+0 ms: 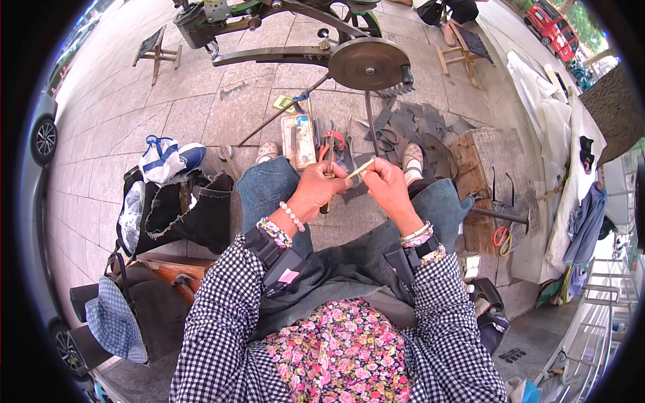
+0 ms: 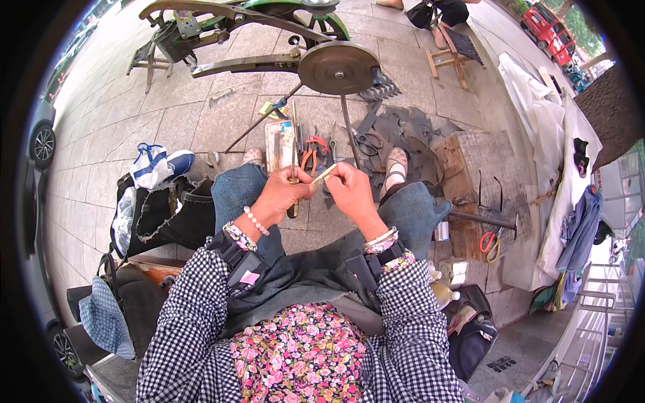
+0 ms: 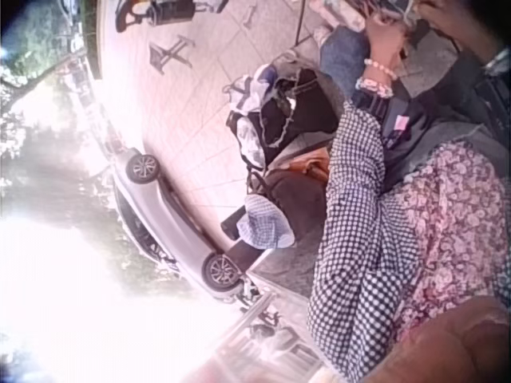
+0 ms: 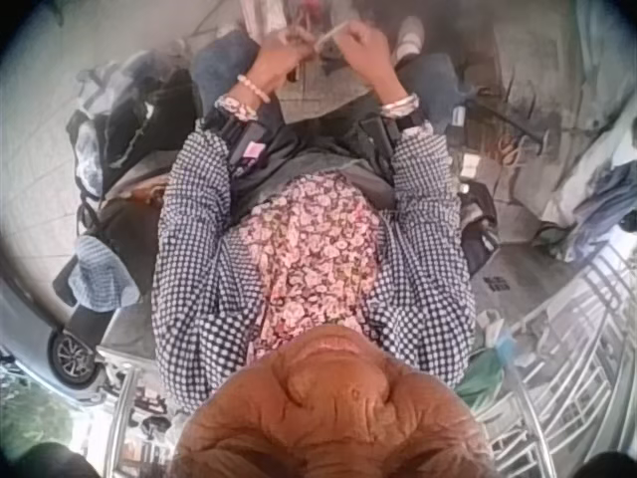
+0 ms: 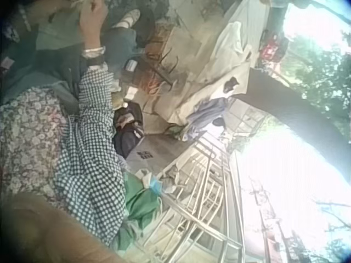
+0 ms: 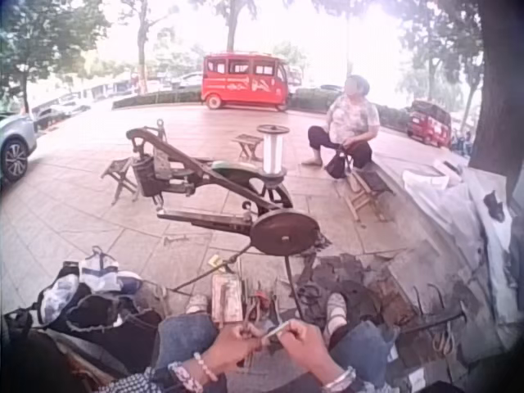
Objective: Repairing a shoe component by manipulating leather and metal parts with hand tools.
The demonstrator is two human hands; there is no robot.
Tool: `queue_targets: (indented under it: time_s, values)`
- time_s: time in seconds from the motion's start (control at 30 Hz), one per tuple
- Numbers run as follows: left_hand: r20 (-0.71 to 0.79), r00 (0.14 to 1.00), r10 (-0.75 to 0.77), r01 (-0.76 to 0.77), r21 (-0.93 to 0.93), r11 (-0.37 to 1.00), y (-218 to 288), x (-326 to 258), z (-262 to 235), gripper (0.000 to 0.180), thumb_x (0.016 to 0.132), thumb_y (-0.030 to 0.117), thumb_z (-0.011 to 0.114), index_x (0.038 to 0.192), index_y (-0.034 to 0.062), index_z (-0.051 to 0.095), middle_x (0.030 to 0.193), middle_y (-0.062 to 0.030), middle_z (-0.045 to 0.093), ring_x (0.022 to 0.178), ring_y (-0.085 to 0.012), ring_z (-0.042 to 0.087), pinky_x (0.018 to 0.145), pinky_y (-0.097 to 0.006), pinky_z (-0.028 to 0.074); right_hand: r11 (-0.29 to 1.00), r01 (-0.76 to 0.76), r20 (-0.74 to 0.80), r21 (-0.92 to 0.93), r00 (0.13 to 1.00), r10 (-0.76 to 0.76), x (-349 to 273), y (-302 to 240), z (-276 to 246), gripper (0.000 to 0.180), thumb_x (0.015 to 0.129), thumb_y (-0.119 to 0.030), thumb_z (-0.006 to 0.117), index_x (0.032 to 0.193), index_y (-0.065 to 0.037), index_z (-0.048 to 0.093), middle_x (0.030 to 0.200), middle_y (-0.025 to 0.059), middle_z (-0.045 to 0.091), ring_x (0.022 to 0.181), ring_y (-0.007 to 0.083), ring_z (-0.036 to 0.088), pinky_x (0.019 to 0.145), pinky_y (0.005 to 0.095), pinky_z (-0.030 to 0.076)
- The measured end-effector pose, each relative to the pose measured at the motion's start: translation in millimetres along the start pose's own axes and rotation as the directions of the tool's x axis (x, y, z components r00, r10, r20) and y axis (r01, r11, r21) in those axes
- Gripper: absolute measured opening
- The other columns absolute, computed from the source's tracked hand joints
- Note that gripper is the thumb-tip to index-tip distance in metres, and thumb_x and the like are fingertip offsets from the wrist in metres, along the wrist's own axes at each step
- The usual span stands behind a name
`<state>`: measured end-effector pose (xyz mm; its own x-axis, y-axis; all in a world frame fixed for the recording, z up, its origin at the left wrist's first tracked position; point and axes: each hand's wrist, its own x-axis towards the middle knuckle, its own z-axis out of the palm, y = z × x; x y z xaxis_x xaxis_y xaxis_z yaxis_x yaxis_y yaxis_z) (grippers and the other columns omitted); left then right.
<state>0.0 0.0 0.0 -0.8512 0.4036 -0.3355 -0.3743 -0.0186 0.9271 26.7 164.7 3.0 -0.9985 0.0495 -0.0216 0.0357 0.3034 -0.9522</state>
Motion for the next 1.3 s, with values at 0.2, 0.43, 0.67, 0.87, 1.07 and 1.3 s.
queue_targets:
  time_s: [0.2, 0.43, 0.67, 0.87, 1.07, 1.3]
  values:
    - [0.044, 0.999, 0.007, -0.001, -0.144, 0.990, 3.7, -3.1, 4.5, 0.012, 0.072, 0.002, 0.061, 0.079, 0.0012, 0.052, 0.072, -0.0063, 0.057, 0.063, -0.0127, 0.055, 0.057, -0.024, 0.046, 0.972, 0.178, -0.021, -0.156, 0.983, -0.183, -4.5, -6.8, 4.5, 0.007, 0.070, -0.004, 0.051, 0.074, 0.002, 0.054, 0.059, 0.0033, 0.049, 0.054, 0.0052, 0.043, 0.047, 0.0243, 0.036]
    - [0.044, 0.997, -0.067, 0.074, -0.173, 0.982, 5.9, -3.8, 1.3, 0.016, 0.076, 0.006, 0.061, 0.086, -0.0005, 0.051, 0.075, -0.0082, 0.057, 0.064, -0.0141, 0.057, 0.057, -0.024, 0.047, 0.980, -0.066, 0.019, 0.186, 0.998, 0.063, -3.7, -11.1, 8.3, 0.008, 0.077, -0.006, 0.052, 0.080, 0.000, 0.056, 0.067, -0.0010, 0.053, 0.055, 0.0028, 0.044, 0.048, 0.0192, 0.036]
    - [0.070, 0.997, -0.030, 0.043, -0.194, 0.980, 4.6, -4.1, 1.4, 0.015, 0.076, 0.007, 0.061, 0.085, -0.0006, 0.051, 0.075, -0.0098, 0.059, 0.064, -0.0158, 0.058, 0.058, -0.024, 0.047, 0.954, -0.124, 0.119, 0.273, 0.988, 0.094, -1.0, -11.5, 4.1, 0.017, 0.082, -0.014, 0.053, 0.091, 0.000, 0.057, 0.071, -0.0010, 0.054, 0.055, 0.0033, 0.045, 0.049, 0.0173, 0.038]
    - [0.092, 0.991, -0.094, 0.109, -0.175, 0.979, 6.8, -4.3, 1.3, 0.016, 0.076, 0.008, 0.061, 0.085, -0.0007, 0.052, 0.077, -0.0112, 0.060, 0.064, -0.0152, 0.058, 0.057, -0.024, 0.047, 0.827, -0.062, -0.080, 0.558, 0.989, 0.128, 0.0, -18.0, -1.9, 0.022, 0.084, -0.013, 0.049, 0.099, 0.003, 0.053, 0.080, 0.0042, 0.057, 0.055, 0.0061, 0.048, 0.052, 0.0184, 0.040]
    - [0.132, 0.978, -0.158, 0.168, -0.062, 0.984, 11.4, -8.5, -0.6, 0.017, 0.075, 0.008, 0.061, 0.087, 0.0000, 0.052, 0.076, -0.0108, 0.061, 0.062, -0.0148, 0.058, 0.056, -0.024, 0.046, 0.687, 0.042, -0.176, 0.725, 0.976, 0.127, 4.7, -17.0, -18.1, 0.025, 0.087, -0.016, 0.045, 0.105, 0.001, 0.050, 0.084, 0.0082, 0.058, 0.056, 0.0092, 0.051, 0.054, 0.0219, 0.045]
    - [0.102, 0.976, -0.191, 0.196, -0.041, 0.980, 11.3, -8.2, -1.7, 0.015, 0.075, 0.007, 0.060, 0.086, 0.0010, 0.051, 0.073, -0.0101, 0.060, 0.059, -0.0141, 0.057, 0.054, -0.023, 0.046, 0.675, -0.040, -0.083, 0.737, 0.985, 0.149, 3.9, -9.2, -15.6, 0.024, 0.087, -0.018, 0.046, 0.103, 0.000, 0.051, 0.086, 0.0089, 0.059, 0.056, 0.0104, 0.052, 0.054, 0.0229, 0.046]
